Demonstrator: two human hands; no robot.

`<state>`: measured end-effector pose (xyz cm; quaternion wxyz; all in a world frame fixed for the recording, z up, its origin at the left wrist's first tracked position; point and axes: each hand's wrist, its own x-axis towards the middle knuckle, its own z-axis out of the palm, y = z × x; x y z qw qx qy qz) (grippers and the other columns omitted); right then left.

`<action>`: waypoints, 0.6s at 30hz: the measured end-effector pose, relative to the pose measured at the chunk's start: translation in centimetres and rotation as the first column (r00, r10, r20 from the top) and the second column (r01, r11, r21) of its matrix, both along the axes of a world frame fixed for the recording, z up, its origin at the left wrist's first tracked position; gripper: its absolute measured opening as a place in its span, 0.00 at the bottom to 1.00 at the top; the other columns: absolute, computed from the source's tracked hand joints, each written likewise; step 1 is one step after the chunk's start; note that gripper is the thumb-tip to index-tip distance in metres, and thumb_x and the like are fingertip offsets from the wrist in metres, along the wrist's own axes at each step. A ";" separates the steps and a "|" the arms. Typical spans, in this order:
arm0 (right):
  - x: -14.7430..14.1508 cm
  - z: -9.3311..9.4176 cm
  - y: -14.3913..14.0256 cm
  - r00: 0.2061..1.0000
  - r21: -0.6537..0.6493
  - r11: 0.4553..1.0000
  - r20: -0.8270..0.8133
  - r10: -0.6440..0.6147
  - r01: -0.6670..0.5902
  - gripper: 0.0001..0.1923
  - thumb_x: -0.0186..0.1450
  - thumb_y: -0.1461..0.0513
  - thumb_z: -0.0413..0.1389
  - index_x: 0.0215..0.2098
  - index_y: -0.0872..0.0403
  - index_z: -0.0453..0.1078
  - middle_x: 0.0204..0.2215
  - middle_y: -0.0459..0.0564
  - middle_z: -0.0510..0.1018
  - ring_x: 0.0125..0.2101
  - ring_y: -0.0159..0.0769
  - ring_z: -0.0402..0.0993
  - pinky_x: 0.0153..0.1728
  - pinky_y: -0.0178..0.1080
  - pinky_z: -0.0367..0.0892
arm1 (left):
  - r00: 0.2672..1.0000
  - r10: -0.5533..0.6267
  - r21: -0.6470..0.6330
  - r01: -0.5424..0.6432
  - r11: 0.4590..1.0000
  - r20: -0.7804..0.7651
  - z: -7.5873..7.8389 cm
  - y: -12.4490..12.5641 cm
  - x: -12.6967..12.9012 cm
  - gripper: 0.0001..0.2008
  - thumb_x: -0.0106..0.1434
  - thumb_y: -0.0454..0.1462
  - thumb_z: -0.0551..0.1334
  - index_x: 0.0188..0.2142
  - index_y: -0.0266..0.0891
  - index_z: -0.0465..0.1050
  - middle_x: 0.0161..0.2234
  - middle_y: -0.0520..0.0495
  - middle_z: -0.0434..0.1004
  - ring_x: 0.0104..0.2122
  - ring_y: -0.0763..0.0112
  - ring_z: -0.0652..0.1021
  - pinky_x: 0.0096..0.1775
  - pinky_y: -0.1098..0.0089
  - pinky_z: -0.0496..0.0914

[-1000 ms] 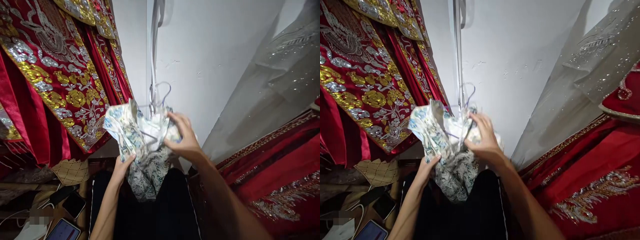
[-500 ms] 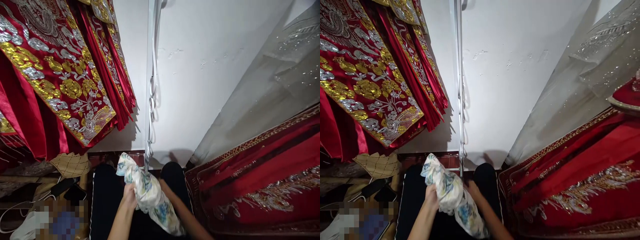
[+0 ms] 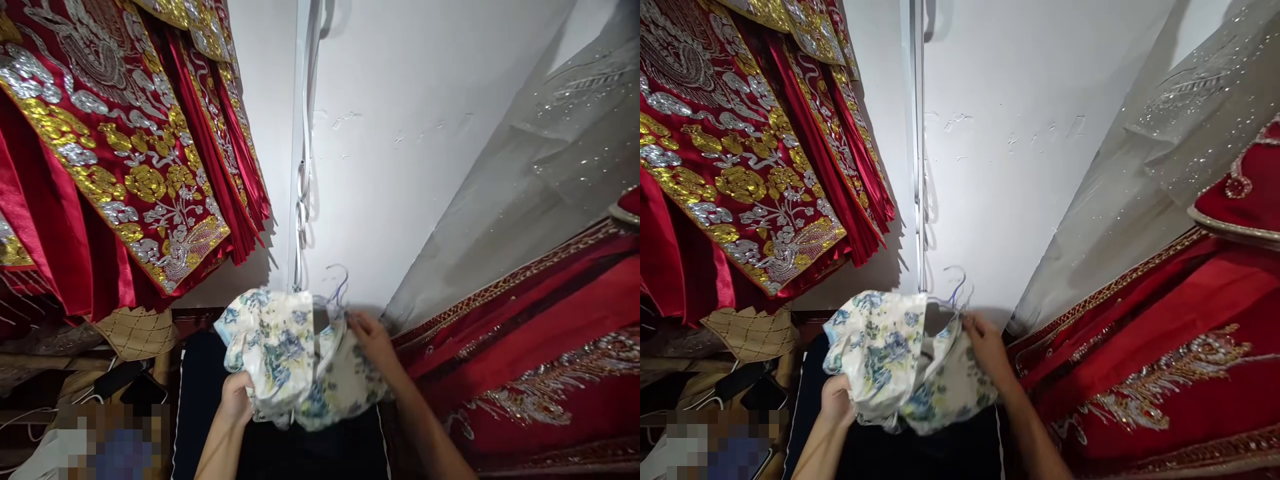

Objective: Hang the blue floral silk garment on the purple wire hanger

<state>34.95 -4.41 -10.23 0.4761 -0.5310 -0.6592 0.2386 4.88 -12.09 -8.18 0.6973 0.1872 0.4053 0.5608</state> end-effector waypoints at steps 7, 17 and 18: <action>1.7 17.1 9.0 0.943 0.313 0.912 0.110 -0.313 0.266 0.21 0.66 0.50 0.55 0.46 0.55 0.80 0.41 0.54 0.84 0.42 0.49 0.79 0.45 0.46 0.69 | 0.995 0.081 0.163 -0.088 0.983 0.050 5.5 2.5 2.5 0.27 0.44 0.37 0.72 0.47 0.45 0.77 0.43 0.44 0.84 0.49 0.49 0.81 0.52 0.56 0.74; -5.4 24.0 9.9 0.987 0.429 0.902 0.119 -0.108 0.047 0.15 0.66 0.55 0.57 0.43 0.52 0.82 0.38 0.50 0.85 0.37 0.43 0.79 0.38 0.41 0.68 | 0.957 0.277 0.211 -0.289 0.934 0.087 6.3 2.7 -0.7 0.23 0.37 0.32 0.69 0.37 0.37 0.78 0.32 0.46 0.83 0.39 0.49 0.83 0.45 0.57 0.76; -5.7 23.7 9.2 0.982 0.422 0.905 0.144 -0.120 0.049 0.15 0.66 0.55 0.57 0.45 0.50 0.81 0.39 0.50 0.85 0.36 0.43 0.78 0.39 0.42 0.69 | 0.947 0.314 0.203 -0.323 0.925 0.073 5.4 2.6 -1.0 0.19 0.36 0.31 0.68 0.33 0.37 0.78 0.29 0.47 0.82 0.36 0.51 0.83 0.43 0.58 0.76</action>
